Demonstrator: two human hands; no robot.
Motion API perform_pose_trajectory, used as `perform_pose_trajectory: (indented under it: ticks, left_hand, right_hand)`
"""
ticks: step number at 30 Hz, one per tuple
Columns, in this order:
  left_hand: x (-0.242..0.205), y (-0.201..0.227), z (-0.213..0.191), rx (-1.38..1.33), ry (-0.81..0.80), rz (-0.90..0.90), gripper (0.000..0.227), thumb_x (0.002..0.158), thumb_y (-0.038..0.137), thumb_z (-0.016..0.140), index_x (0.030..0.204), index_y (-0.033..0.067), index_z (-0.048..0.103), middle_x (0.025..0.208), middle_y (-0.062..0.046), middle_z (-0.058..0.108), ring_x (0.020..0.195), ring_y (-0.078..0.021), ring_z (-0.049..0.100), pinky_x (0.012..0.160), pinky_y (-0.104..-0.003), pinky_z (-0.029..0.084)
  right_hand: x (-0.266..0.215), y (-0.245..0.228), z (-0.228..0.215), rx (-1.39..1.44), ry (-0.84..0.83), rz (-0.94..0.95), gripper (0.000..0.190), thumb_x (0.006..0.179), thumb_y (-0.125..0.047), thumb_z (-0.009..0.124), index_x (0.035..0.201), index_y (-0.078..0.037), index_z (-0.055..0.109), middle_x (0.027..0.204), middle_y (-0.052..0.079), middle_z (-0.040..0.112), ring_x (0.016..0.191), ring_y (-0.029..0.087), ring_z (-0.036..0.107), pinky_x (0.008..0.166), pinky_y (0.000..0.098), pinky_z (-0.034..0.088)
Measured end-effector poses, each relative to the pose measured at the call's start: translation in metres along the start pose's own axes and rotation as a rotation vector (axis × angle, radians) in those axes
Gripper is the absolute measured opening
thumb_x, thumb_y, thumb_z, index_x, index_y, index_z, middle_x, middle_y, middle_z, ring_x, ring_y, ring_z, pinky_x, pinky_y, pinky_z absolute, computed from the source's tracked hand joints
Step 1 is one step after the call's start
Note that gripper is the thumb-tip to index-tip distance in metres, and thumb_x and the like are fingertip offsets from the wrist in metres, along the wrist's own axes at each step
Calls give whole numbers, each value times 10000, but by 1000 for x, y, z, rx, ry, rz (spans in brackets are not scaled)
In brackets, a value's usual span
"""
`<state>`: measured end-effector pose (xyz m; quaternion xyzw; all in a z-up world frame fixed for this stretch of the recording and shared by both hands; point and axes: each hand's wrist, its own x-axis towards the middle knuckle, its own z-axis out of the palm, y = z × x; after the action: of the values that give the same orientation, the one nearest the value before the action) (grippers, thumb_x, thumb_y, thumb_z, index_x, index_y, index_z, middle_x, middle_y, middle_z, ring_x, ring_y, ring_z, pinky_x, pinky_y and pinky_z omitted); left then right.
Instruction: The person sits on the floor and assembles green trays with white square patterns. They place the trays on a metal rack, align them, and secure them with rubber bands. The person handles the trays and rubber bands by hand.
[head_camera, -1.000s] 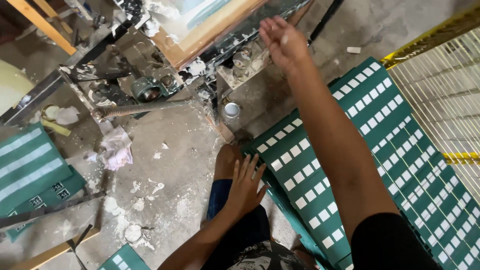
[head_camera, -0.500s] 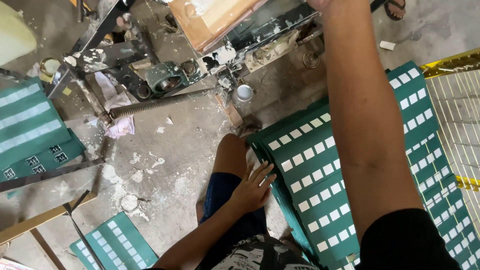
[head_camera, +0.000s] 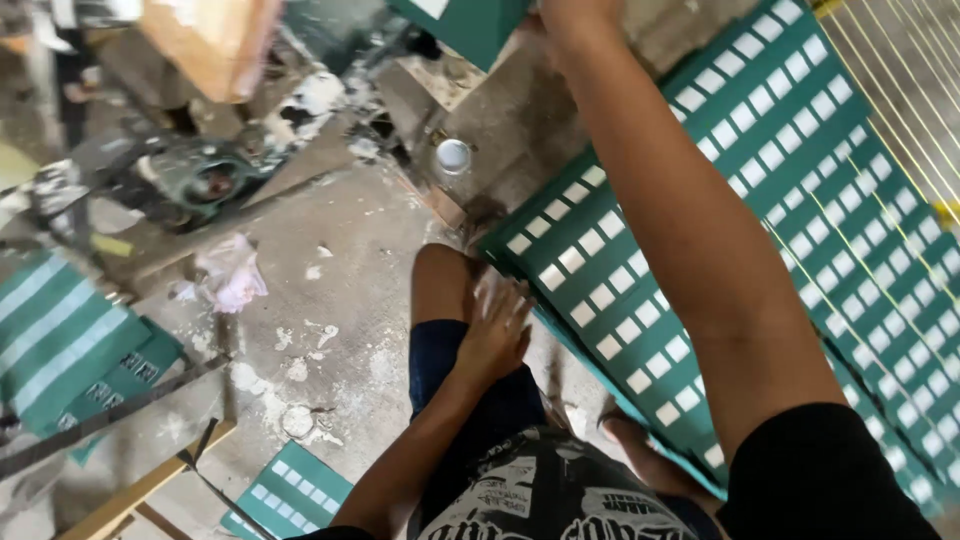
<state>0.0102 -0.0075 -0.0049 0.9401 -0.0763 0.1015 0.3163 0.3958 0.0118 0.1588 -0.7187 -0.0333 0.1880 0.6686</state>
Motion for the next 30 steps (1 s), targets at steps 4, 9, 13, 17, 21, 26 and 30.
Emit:
perform_pose_trajectory:
  ticks: [4, 9, 13, 17, 21, 26, 30]
  left_hand:
    - [9, 9, 2, -52, 10, -12, 416, 953, 197, 638, 1321, 4, 632, 1490, -193, 518, 1441, -377, 451, 1222, -619, 263]
    - [18, 24, 7, -1, 30, 37, 369, 966, 182, 640, 1291, 8, 640, 1446, -159, 557, 1422, -358, 498, 1247, -609, 290]
    - [26, 33, 16, 75, -16, 56, 346, 978, 194, 657, 1270, 11, 638, 1457, -167, 576, 1403, -353, 507, 1228, -612, 292]
    - [35, 45, 23, 145, -41, 80, 337, 986, 154, 650, 1287, 2, 635, 1468, -169, 578, 1425, -354, 506, 1234, -598, 305]
    - [41, 58, 35, 191, -91, 48, 332, 970, 135, 645, 1275, 5, 636, 1462, -165, 582, 1425, -346, 512, 1237, -592, 312]
    - [47, 63, 40, 254, -162, 68, 315, 980, 122, 633, 1279, 21, 633, 1435, -161, 591, 1424, -335, 517, 1247, -570, 302]
    - [49, 55, 44, 289, -191, 64, 323, 982, 128, 629, 1290, 31, 623, 1439, -161, 589, 1429, -333, 510, 1252, -560, 285]
  right_hand:
    - [-95, 43, -176, -186, 225, 22, 172, 1065, -145, 648, 1184, -20, 659, 925, 98, 684, 680, 173, 562, 481, 314, 440]
    - [-253, 130, -415, -90, 439, 172, 234, 1063, -74, 612, 1291, -57, 661, 1014, 62, 748, 819, 125, 705, 599, 270, 585]
    - [-350, 210, -575, -152, 632, 212, 234, 1083, -2, 635, 1316, 5, 652, 1091, 99, 709, 950, 151, 694, 840, 294, 609]
    - [-368, 257, -653, 34, 704, 139, 226, 1076, 39, 613, 1301, 47, 635, 1165, 139, 748, 1042, 184, 749, 982, 307, 641]
    - [-318, 294, -690, -27, 686, 234, 239, 1094, -6, 631, 1330, 26, 644, 1105, 149, 710, 1001, 205, 704, 938, 323, 625]
    - [-279, 310, -674, -30, 755, 568, 459, 1076, -197, 662, 1476, -56, 487, 1253, 160, 662, 1122, 291, 691, 898, 513, 582]
    - [-289, 320, -655, 49, 769, 642, 587, 1050, -162, 735, 1521, -66, 399, 1315, 173, 592, 1132, 339, 656, 916, 551, 562]
